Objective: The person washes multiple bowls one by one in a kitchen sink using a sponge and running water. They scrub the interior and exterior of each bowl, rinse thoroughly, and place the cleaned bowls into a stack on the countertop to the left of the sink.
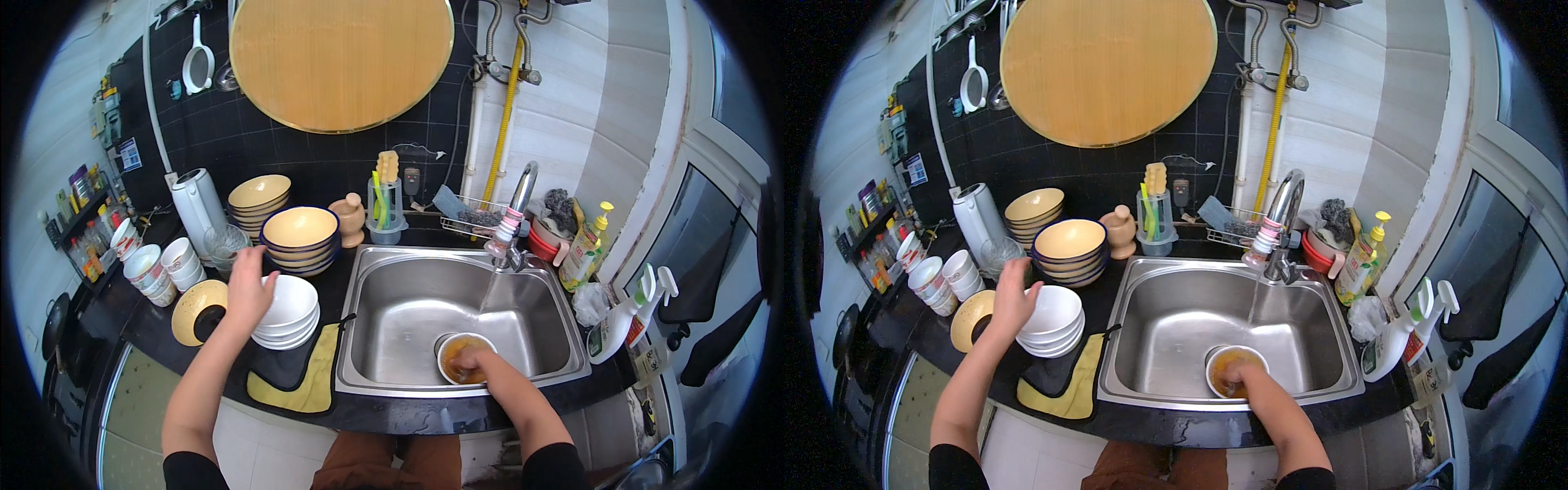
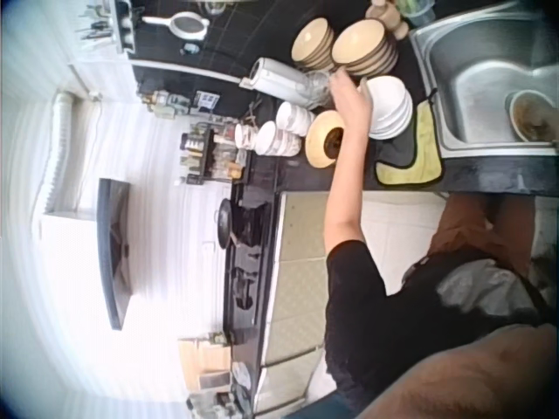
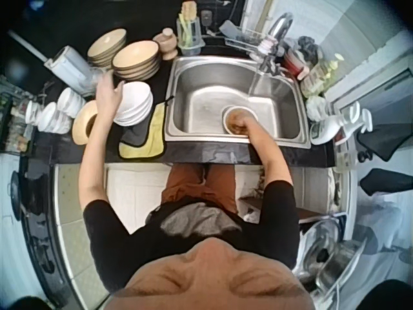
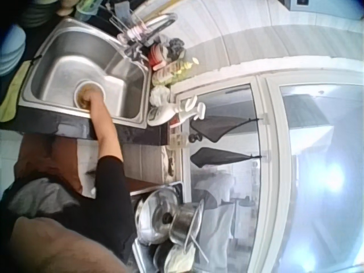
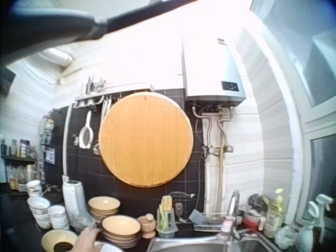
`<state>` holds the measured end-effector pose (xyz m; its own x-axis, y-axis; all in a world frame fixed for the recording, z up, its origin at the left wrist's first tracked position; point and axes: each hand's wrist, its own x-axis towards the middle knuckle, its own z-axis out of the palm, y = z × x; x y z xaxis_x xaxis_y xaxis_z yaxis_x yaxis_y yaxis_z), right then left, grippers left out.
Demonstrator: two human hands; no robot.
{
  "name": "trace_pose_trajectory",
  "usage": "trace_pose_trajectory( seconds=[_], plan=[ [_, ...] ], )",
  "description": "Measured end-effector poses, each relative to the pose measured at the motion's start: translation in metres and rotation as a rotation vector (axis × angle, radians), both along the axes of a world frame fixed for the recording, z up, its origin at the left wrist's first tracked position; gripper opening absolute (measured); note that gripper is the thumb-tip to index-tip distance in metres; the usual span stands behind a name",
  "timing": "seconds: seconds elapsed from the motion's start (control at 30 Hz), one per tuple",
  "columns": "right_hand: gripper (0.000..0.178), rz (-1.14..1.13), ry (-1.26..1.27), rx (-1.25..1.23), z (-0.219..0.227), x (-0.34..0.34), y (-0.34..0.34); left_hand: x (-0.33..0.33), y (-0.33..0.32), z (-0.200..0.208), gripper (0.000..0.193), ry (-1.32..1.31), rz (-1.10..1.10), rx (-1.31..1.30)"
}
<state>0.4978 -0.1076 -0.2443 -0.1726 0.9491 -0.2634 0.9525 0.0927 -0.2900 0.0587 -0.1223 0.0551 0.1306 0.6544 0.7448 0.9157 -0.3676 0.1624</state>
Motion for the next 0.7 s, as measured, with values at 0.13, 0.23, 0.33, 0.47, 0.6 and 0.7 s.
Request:
trace_pose_trajectory(
  seconds=[0.13, 0.23, 0.33, 0.47, 0.6, 0.7],
  plan=[
    [0.071, 0.216, -0.092, -0.527, 0.079, -0.039, -0.004, 0.078, 0.001, -0.004, 0.024, -0.162, -0.382, -0.174],
    [0.071, 0.121, -0.132, -0.609, 0.053, -0.016, -0.001, 0.138, 0.010, -0.029, 0.017, -0.240, -0.522, -0.438],
    [0.057, 0.093, -0.281, -0.535, 0.073, -0.022, -0.015, 0.190, 0.032, -0.075, 0.013, -0.435, -0.595, -0.624],
    [0.033, 0.382, -0.403, -0.452, 0.052, -0.033, -0.008, 0.254, 0.069, -0.162, 0.012, -0.894, -0.468, -1.095],
    [0.030, 0.241, -0.204, -0.358, 0.075, -0.033, -0.004, 0.300, 0.091, -0.269, 0.025, -0.756, -0.107, -1.222],
    [0.025, 0.168, -0.038, -0.238, 0.079, -0.024, 0.007, 0.320, 0.100, -0.316, 0.038, -0.847, 0.188, -1.550]
  ],
)
